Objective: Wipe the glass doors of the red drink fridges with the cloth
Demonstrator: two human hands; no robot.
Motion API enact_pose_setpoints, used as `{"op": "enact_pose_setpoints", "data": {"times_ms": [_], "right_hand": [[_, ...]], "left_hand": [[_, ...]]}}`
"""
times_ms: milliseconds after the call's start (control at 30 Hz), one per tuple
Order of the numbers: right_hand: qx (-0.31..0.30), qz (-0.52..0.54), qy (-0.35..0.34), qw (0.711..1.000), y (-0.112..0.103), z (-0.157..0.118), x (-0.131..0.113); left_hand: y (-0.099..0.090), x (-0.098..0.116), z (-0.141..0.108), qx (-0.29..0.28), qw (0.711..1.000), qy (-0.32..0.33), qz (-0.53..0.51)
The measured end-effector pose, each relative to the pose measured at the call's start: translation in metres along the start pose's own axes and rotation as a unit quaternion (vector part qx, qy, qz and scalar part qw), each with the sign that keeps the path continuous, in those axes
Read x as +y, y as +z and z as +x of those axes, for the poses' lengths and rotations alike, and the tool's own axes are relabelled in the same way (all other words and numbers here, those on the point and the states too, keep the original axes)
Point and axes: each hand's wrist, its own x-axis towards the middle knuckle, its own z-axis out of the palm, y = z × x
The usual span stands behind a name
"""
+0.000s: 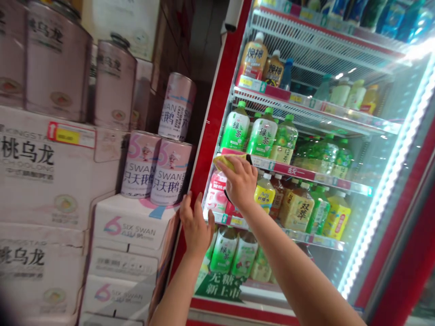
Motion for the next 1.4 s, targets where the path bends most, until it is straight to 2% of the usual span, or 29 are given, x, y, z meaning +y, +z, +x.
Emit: {"op": "enact_pose_setpoints", "data": {"times_ms": [67,133,233,333,433,500,600,667,767,900,1067,1167,1233,1300,1400], "right_hand": [[-0.003,-0.005,0.04,0.999,0.008,0.022,-0.009],[-0.016,0.008,0.026,0.999,0.015,0.03,-0.021],[-0.04,0.04,-0.057,0.997,0.018,0.013,-0.036],[-0.08,0.057,-0.146,0.984,0.013,-0.01,-0.038],[-0.102,0.066,-0.199,0.972,0.007,-0.002,-0.03],[-0.081,0.058,-0.17,0.98,0.005,0.021,-0.023],[-0.039,0.037,-0.086,0.995,0.008,0.056,-0.016],[-0.04,0.032,-0.087,0.995,0.012,0.064,-0.015],[-0.06,0.035,-0.145,0.987,0.015,0.05,-0.019],[-0.078,0.046,-0.216,0.972,0.015,0.011,-0.028],[-0.146,0.073,-0.252,0.954,0.014,-0.034,-0.038],[-0.166,0.088,-0.295,0.937,0.012,-0.052,-0.044],[-0.16,0.092,-0.317,0.93,0.011,-0.053,-0.047],[-0.147,0.086,-0.309,0.936,0.01,-0.042,-0.047],[-0.113,0.057,-0.235,0.964,0.01,-0.004,-0.042]], "left_hand": [[0.001,0.001,-0.001,0.007,1.0,-0.004,0.003],[0.002,0.002,-0.002,0.01,1.0,-0.009,0.001],[0.003,0.002,-0.004,0.006,1.0,-0.006,-0.009],[0.002,0.001,-0.004,0.003,1.0,-0.009,-0.014],[0.0,-0.001,-0.003,-0.002,1.0,-0.007,-0.012],[-0.001,-0.002,-0.002,-0.001,1.0,0.0,-0.008],[0.001,-0.002,-0.003,0.015,1.0,0.003,-0.001],[0.004,-0.003,-0.007,0.038,0.999,0.007,-0.002],[0.008,-0.007,-0.019,0.061,0.998,0.006,-0.006],[0.01,-0.014,-0.04,0.059,0.998,-0.009,-0.004],[0.014,-0.02,-0.061,0.053,0.998,-0.031,-0.018],[0.016,-0.024,-0.068,0.049,0.997,-0.041,-0.032],[0.016,-0.024,-0.067,0.051,0.997,-0.044,-0.042],[0.015,-0.02,-0.061,0.053,0.996,-0.053,-0.053],[0.012,-0.012,-0.046,0.049,0.996,-0.055,-0.057]]}}
